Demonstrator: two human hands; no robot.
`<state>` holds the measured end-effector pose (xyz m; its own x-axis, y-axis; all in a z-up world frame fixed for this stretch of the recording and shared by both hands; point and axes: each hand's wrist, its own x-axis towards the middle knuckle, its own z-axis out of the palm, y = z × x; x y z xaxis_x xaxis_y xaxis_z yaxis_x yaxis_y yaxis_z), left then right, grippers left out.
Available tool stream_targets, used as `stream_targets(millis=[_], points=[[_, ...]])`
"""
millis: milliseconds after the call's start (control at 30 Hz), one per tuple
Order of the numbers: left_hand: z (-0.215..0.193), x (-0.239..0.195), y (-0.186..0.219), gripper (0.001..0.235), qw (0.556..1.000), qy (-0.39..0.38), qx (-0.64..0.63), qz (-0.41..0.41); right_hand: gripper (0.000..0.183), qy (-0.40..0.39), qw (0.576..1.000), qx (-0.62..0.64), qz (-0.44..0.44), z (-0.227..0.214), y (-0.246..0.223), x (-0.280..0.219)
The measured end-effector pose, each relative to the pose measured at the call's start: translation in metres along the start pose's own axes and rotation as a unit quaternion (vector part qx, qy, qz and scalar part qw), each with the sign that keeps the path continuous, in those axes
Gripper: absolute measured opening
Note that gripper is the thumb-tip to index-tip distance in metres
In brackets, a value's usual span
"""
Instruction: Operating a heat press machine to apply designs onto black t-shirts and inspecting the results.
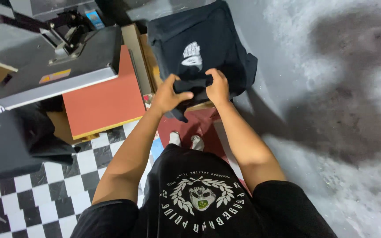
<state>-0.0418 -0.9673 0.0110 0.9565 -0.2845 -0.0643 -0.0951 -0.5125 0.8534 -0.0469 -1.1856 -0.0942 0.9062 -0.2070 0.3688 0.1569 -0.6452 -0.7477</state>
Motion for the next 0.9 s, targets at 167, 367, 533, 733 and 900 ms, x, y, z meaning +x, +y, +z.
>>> stream_targets(millis=[167,367,533,733,900], points=[[0.033,0.034,-0.101,0.037,0.983,0.039,0.112,0.138,0.048,0.048,0.996,-0.021,-0.075,-0.041,-0.066,0.028],[0.015,0.069,-0.054,0.017,0.980,0.066,-0.126,0.139,0.045,0.027,0.986,-0.153,-0.063,-0.054,-0.068,0.034],[-0.017,0.069,0.008,0.004,0.934,0.022,-0.341,0.100,0.038,0.076,0.990,-0.098,0.063,-0.026,0.001,0.030],[-0.013,0.060,-0.019,0.031,0.969,0.120,-0.177,0.121,0.025,0.097,0.945,0.297,0.100,-0.047,-0.082,0.064],[-0.012,0.044,-0.005,0.091,0.969,-0.052,-0.180,0.159,0.029,-0.030,0.884,0.452,0.114,-0.021,-0.102,0.060]])
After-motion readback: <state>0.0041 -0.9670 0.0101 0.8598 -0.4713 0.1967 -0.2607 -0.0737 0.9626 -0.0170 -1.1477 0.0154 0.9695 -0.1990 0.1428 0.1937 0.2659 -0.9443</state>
